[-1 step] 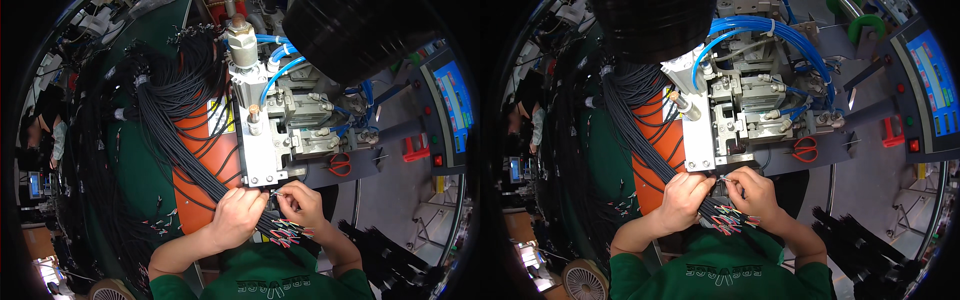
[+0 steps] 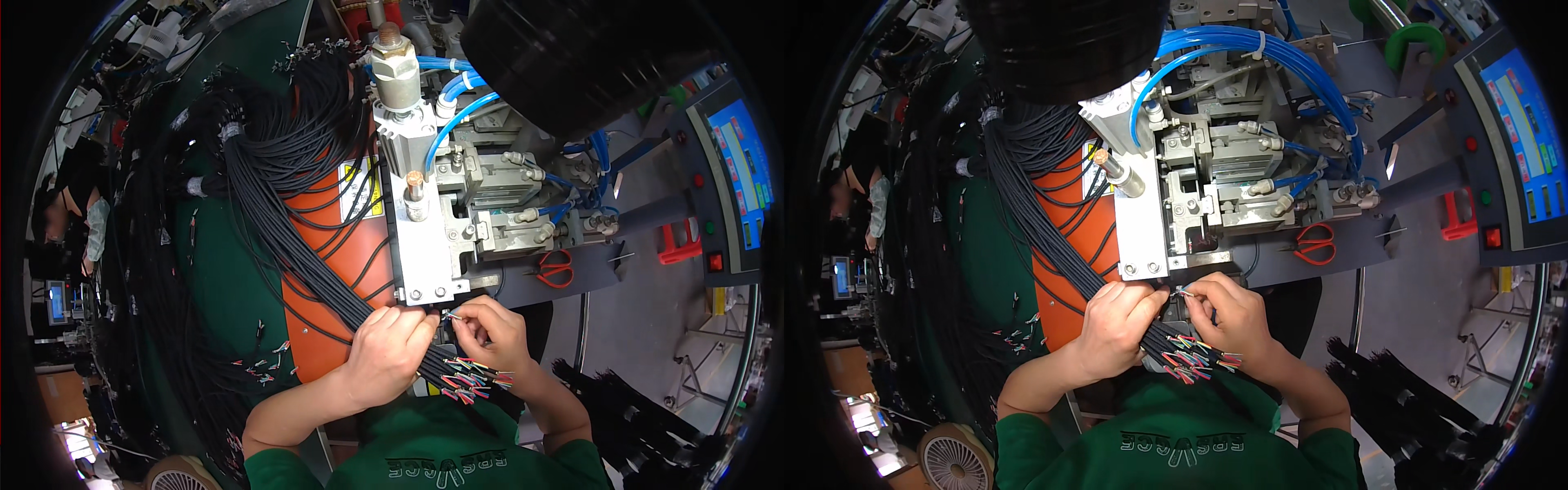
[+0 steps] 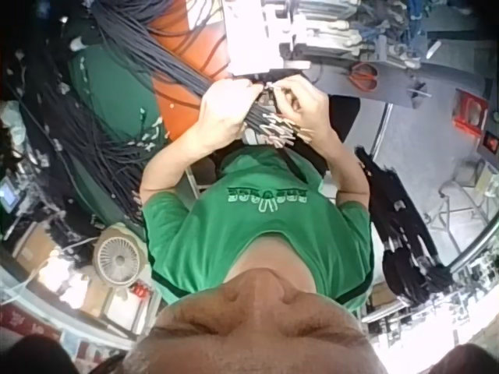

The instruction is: The person processes cable bundles by repeatedly separating colored wire leads from each cable end, inserting them into a machine to crimp connectors, and repositioning the cable bundles across the workbench.

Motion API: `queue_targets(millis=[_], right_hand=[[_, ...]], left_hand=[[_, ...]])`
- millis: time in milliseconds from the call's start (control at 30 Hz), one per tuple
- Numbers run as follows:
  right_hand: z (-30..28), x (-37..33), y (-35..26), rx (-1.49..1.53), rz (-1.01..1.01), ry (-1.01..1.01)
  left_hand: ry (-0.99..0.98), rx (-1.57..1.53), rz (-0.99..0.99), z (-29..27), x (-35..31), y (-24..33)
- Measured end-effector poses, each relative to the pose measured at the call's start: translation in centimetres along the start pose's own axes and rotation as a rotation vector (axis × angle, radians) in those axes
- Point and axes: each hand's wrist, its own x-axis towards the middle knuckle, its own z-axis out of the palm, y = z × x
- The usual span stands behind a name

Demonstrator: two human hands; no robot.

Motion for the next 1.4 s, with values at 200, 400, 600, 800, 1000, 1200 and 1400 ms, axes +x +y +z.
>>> queue_targets(millis=[200,400,600,800,1000,1200,1400], right_hand=[[0.0,0.1,-0.1,0.017,0.026,-0.005],[0.2,0.1,0.1,-0.019,0.056,-0.019],[0.5,0.2,0.3,-0.081,0.006,0.032],[0.2,0.7,-0.8,-0.243,-0.126,0.055],[0.1,0.6,-0.2,-0.232,-0.155,0.055],[-0.4,1.1,-0.8,-0.302,-0.135,-0.003],[-1.4,2.0,-1.5,-0.38,-0.096,-0.174]], left_hand=[[-0.023,-0.002,-0.007,-0.2,0.0,0.1],[-0.04,0.009,0.012,-0.4,0.3,0.2],[-0.016,0.03,-0.002,-0.1,0.4,0.0],[-0.065,0.091,0.077,-0.6,0.2,-0.2],[-0.074,0.096,0.09,-0.7,0.4,0.0],[-0.093,0.146,0.122,-0.8,1.0,0.3],[-0.127,0.178,0.14,-0.8,1.3,0.4]])
